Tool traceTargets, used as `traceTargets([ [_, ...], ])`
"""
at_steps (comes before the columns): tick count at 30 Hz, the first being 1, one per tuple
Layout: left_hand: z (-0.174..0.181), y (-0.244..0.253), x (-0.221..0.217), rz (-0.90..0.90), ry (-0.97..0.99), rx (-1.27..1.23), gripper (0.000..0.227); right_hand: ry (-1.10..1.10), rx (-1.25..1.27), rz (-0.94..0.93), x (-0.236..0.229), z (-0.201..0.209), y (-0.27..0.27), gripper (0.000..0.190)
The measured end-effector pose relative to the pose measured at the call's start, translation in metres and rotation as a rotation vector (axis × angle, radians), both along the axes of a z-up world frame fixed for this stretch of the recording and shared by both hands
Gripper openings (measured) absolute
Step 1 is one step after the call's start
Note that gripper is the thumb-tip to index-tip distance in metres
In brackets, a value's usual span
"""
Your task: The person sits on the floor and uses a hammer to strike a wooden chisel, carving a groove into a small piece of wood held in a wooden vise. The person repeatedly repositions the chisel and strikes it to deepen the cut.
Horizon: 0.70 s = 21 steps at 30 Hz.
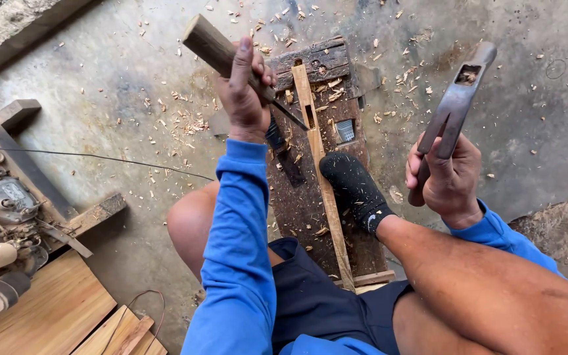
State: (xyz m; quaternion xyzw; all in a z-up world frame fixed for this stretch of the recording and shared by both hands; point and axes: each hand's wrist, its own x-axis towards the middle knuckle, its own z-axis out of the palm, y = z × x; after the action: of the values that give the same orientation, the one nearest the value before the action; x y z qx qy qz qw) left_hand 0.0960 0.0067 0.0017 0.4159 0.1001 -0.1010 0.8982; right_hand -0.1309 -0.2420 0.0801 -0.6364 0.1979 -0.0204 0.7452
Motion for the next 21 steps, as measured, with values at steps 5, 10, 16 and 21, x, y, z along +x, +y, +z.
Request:
traceTargets([
  [5,-0.009,-0.016,-0.004,0.057,-0.133,0.065,0.033,0.015,-0.001,0.018,0.000,-0.001,-0.001,0.053],
  [10,-0.023,-0.035,-0.002,-0.026,-0.291,0.246,0.033,0.026,-0.008,0.010,0.001,-0.002,0.001,0.052],
  [16,-0.041,-0.039,-0.010,-0.125,-0.314,0.275,0.047,0.053,-0.001,0.018,0.005,0.000,0.004,0.051],
  [21,-0.024,-0.046,-0.010,-0.250,-0.527,0.582,0.056,0.091,-0.116,0.135,0.031,0.019,0.008,0.051],
])
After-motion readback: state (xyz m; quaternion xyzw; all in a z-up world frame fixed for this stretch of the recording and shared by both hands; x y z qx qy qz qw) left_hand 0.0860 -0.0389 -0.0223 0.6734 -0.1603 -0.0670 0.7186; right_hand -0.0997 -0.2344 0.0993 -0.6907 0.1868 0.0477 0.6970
